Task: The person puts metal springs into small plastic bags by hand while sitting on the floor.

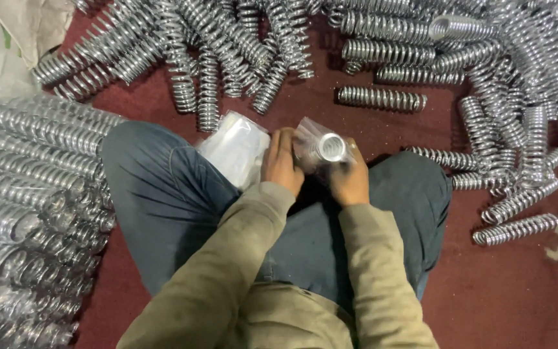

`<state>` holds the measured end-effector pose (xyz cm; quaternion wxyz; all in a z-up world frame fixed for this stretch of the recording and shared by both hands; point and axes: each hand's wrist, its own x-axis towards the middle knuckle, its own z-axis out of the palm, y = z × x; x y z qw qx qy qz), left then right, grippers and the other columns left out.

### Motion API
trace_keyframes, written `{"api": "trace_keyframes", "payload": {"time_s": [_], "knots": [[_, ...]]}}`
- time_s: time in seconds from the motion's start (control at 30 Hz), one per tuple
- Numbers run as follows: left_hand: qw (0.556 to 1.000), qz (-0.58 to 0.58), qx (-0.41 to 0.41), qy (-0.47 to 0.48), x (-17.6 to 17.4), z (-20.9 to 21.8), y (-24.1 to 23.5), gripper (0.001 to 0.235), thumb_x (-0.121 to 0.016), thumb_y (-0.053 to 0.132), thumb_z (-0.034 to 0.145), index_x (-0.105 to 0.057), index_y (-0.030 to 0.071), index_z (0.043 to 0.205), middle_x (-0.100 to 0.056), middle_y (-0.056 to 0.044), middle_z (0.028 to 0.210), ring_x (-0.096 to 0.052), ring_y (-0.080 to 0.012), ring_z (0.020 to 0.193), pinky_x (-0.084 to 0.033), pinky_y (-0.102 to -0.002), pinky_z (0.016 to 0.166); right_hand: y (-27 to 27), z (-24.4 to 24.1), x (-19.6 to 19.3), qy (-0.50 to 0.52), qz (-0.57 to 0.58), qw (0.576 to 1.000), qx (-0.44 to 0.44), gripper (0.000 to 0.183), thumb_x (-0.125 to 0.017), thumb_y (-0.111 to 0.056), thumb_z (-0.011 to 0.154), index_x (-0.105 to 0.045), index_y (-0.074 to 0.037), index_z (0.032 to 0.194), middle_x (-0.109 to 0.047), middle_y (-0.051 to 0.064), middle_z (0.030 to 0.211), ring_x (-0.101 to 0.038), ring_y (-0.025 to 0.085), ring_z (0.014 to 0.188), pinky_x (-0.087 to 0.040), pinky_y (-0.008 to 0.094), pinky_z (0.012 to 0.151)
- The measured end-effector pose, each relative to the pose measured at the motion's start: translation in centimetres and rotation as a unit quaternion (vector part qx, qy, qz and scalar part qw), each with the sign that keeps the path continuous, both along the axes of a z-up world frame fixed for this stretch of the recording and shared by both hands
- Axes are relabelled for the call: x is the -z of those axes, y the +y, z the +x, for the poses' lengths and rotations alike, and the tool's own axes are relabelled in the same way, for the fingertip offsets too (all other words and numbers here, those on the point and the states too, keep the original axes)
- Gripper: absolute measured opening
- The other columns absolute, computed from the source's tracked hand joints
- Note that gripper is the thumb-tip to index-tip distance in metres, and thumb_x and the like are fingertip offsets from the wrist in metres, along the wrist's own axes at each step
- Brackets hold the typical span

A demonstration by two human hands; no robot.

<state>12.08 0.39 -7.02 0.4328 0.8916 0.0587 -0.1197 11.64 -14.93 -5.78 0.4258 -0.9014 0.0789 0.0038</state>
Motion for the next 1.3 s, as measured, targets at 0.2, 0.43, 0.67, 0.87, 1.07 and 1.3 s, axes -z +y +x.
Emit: {"api": "trace_keyframes", "payload": {"time_s": [0.2, 0.43, 0.67, 0.87, 1.07, 1.3], "knots": [[0.987, -0.054, 0.072, -0.134, 8.6, -0.6, -0.9, 0.061, -0.073, 0.020, 0.092, -0.051, 0.005, 0.146, -0.055, -0.019, 0.145, -0.047, -0.0352, 0.140, -0.039, -0.046, 0.121, -1.6, -1.0, 9.1, 0.073, -0.096, 0.988, -0.098, 0.032, -0.067, -0.012, 0.086, -0.071, 0.003, 0.114, -0.073, 0.027, 0.106, -0.067, 0.049, 0.109, -0.052, 0.061, 0.095], [0.995, 0.027, 0.100, 0.014, -1.3, -1.4, 1.0, 0.075, -0.033, 0.067, 0.102, -0.040, 0.008, 0.148, -0.063, -0.018, 0.139, -0.062, -0.0331, 0.128, -0.040, -0.053, 0.111, 3.9, -2.9, -10.0, 0.217, -0.052, 0.963, -0.151, 0.101, -0.073, -0.029, 0.089, -0.007, -0.009, 0.162, -0.037, 0.032, 0.158, -0.043, 0.053, 0.140, -0.039, 0.069, 0.114], [0.938, -0.085, 0.099, -0.320, -6.5, -6.5, 2.4, 0.062, -0.060, 0.019, 0.099, -0.034, 0.008, 0.155, -0.054, -0.014, 0.118, -0.057, -0.0331, 0.104, -0.042, -0.042, 0.102, 1.3, -4.1, -14.1, -0.221, -0.122, 0.939, -0.233, 0.027, -0.065, -0.001, 0.090, -0.076, -0.018, 0.109, -0.074, 0.007, 0.092, -0.071, 0.034, 0.089, -0.056, 0.042, 0.076], [0.929, -0.309, 0.061, -0.195, -6.0, -3.1, -2.6, 0.015, -0.065, 0.030, 0.095, -0.070, 0.027, 0.109, -0.067, 0.005, 0.104, -0.060, -0.0175, 0.106, -0.041, -0.029, 0.095, 1.0, -6.8, -17.5, -0.286, -0.118, 0.918, -0.247, 0.007, -0.073, -0.008, 0.087, -0.074, -0.012, 0.092, -0.072, 0.010, 0.105, -0.065, 0.034, 0.108, -0.047, 0.046, 0.097], [0.909, -0.191, 0.173, -0.326, -3.4, -7.0, -5.4, 0.048, -0.071, 0.002, 0.078, -0.053, 0.014, 0.120, -0.058, -0.008, 0.117, -0.058, -0.0308, 0.117, -0.044, -0.041, 0.105, -1.1, -3.7, -14.5, 0.134, -0.091, 0.978, -0.129, 0.052, -0.064, -0.006, 0.068, -0.068, -0.010, 0.120, -0.076, 0.015, 0.109, -0.072, 0.034, 0.109, -0.053, 0.049, 0.093], [0.886, -0.433, -0.157, 0.053, -8.4, -11.8, 1.7, 0.092, -0.059, 0.058, 0.082, -0.024, 0.012, 0.154, -0.031, -0.013, 0.163, -0.049, -0.0308, 0.138, -0.042, -0.043, 0.111, 2.0, -8.0, -11.0, -0.023, 0.150, 0.988, -0.011, 0.044, -0.048, 0.011, 0.085, -0.070, 0.000, 0.121, -0.071, 0.014, 0.115, -0.066, 0.021, 0.100, -0.061, 0.030, 0.079]]}}
